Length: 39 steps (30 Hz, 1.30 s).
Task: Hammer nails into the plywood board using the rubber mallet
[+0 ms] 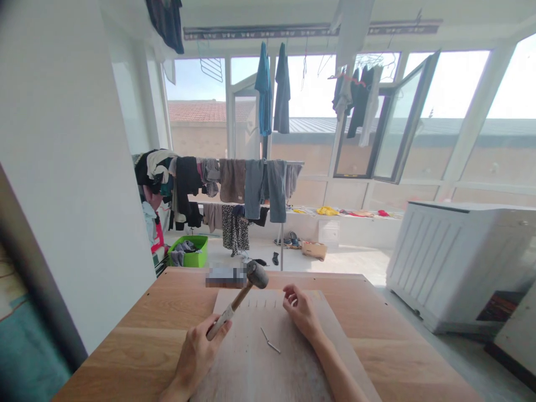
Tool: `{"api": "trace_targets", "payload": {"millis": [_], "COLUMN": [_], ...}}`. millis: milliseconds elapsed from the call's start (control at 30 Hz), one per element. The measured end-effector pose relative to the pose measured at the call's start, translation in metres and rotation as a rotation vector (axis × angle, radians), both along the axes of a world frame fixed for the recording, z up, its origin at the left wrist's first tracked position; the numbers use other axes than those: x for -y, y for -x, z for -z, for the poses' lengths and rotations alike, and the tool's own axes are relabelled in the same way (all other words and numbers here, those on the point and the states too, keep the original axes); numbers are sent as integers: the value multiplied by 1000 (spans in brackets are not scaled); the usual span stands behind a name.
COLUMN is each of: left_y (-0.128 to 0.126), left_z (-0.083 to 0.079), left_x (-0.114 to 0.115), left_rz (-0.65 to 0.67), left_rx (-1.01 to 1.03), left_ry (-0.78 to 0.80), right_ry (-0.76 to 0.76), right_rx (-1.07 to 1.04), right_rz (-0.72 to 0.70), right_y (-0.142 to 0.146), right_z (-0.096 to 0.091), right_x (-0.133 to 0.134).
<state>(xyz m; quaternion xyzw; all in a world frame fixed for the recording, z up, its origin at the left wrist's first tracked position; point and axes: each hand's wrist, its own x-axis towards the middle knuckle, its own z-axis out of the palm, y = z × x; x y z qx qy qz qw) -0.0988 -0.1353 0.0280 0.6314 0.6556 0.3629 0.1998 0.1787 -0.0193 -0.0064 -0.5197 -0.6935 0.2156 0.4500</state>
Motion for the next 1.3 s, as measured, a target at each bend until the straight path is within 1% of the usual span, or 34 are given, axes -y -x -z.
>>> {"api": "trace_targets", "payload": {"millis": [67, 200, 333, 467, 733, 867, 1167, 1300], "left_y": [0, 0, 1, 0, 0, 1, 1, 1], "left_z": [1, 0, 0, 0, 0, -1, 2, 0], "left_x": [0, 1, 0, -1, -2, -1, -1, 0], "left_rz": [-2, 2, 0, -9, -9, 2, 31, 33], "left_rx": [10, 41, 50, 35, 26, 5, -7, -10], "left_ry": [-3, -10, -12, 4, 16, 22, 7, 15], "right_ry": [-8, -3, -9, -11, -50, -40, -19, -12], "right_rx": [15, 83, 141, 174, 150, 148, 155, 148], "right_rz": [-12, -3, -10, -31, -19, -30, -28, -32], "right_y": [0, -1, 0, 0, -4, -5, -4, -4], "right_z": [3, -2, -5, -2, 8, 12, 11, 9], "right_x": [4, 10, 12, 12, 5, 3, 5, 5]}}
